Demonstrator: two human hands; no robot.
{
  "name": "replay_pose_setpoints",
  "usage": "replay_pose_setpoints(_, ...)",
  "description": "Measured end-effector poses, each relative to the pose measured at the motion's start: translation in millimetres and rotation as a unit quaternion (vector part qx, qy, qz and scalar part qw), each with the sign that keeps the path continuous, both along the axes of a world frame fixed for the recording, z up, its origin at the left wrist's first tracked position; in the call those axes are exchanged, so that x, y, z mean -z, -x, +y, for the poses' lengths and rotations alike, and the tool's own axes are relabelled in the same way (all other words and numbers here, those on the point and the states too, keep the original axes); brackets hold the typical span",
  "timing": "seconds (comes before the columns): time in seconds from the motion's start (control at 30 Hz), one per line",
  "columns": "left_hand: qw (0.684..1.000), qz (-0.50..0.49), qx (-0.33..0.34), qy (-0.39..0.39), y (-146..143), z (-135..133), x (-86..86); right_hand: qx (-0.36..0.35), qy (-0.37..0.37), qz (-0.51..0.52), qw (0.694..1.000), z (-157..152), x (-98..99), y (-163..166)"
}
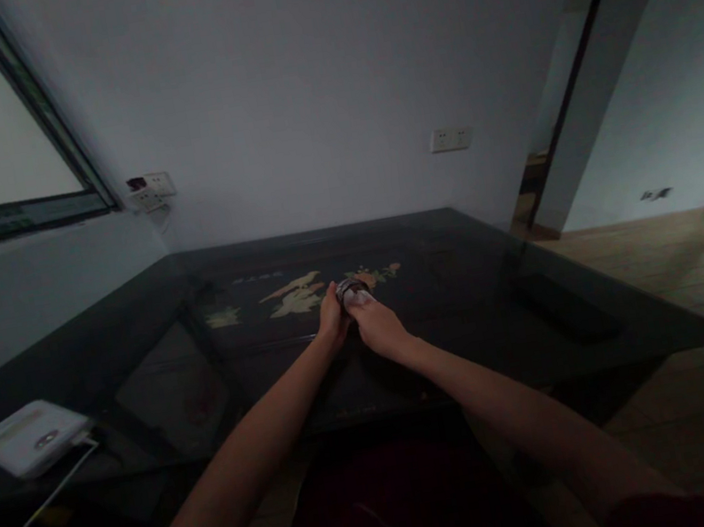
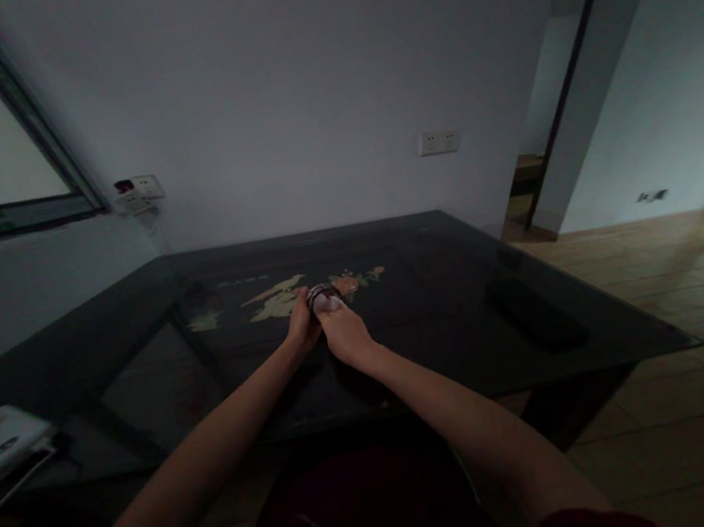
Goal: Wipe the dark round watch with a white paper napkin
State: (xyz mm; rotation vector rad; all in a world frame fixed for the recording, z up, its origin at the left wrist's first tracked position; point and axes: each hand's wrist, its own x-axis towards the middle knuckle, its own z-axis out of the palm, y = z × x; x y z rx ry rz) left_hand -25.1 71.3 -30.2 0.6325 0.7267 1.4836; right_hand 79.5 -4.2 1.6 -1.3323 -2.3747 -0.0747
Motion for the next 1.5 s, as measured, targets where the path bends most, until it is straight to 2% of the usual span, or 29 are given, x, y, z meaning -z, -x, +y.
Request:
replay_pose_setpoints(0.1,1.000,0.004,-0.005,-0.001,0,0,0.8,0.001,0.076,0.088,0.993,2,-1.4,-1)
replay_pose_setpoints(0.17,1.000,0.006,-0.014,-0.002,0,1,0.7,-0.036,0.127,0.198,0.971,6,-0.3,-1)
replay_pose_setpoints(0.23,1.000,0.012,-0.022,-0.004,0,1,0.6,-0.087,0.192,0.336,0.918,11,1.5,1)
replay_pose_setpoints(0.3,0.999,0.019,-0.026,-0.003,0,1,0.5,-0.118,0.256,0.465,0.839,15,3.2,4)
replay_pose_setpoints(0.37,0.999,0.021,-0.024,-0.007,0,1,0.4,-0.125,0.287,0.558,0.768,17,4.2,7)
replay_pose_setpoints(0.43,0.999,0.019,-0.026,-0.014,-1,0,0.1,-0.126,0.289,0.606,0.731,19,4.8,8)
replay_pose_setpoints(0.47,0.999,0.017,-0.028,-0.017,-2,0,-0.1,-0.127,0.288,0.612,0.726,19,5.1,9)
replay_pose_setpoints(0.53,0.999,0.013,-0.032,-0.014,-3,-1,-0.8,-0.131,0.281,0.590,0.745,20,5.6,8)
replay_pose_setpoints(0.6,0.999,0.009,-0.031,-0.007,-3,-1,-1.5,-0.129,0.263,0.522,0.801,20,5.8,5)
replay_pose_setpoints(0.7,1.000,0.003,-0.018,-0.006,-2,-1,-2.4,-0.101,0.185,0.338,0.917,17,4.6,-1)
replay_pose_setpoints(0.73,1.000,0.001,-0.012,-0.007,-2,-2,-2.6,-0.084,0.155,0.268,0.947,15,3.6,-3)
replay_pose_setpoints(0.77,1.000,0.000,-0.007,-0.005,-1,-2,-2.8,-0.066,0.130,0.200,0.969,13,2.3,-5)
replay_pose_setpoints(0.83,1.000,-0.001,0.002,0.001,1,-3,-2.9,-0.036,0.093,0.092,0.991,8,-1.1,-7)
replay_pose_setpoints(0.9,1.000,-0.002,0.012,0.004,1,-4,-3.1,-0.026,0.058,0.029,0.998,5,-4.9,-8)
replay_pose_setpoints(1.03,1.000,0.004,0.015,0.009,0,-5,-4.2,-0.017,0.003,-0.021,1.000,4,-10.2,-5)
replay_pose_setpoints(1.23,1.000,0.015,0.001,0.020,-1,-8,-6.4,-0.004,0.013,-0.031,0.999,3,-6.7,-5)
replay_pose_setpoints(1.33,1.000,0.018,-0.002,0.012,0,-8,-5.8,0.012,0.059,0.022,0.998,4,-3.9,-7)
replay_pose_setpoints(1.4,1.000,0.016,-0.005,0.003,-1,-7,-5.4,0.002,0.095,0.100,0.991,8,-2.0,-7)
replay_pose_setpoints(1.47,1.000,0.012,-0.010,-0.002,-2,-6,-5.4,-0.032,0.150,0.220,0.963,14,0.1,-6)
replay_pose_setpoints(1.5,1.000,0.010,-0.012,-0.003,-2,-5,-5.4,-0.055,0.186,0.292,0.937,18,1.3,-6)
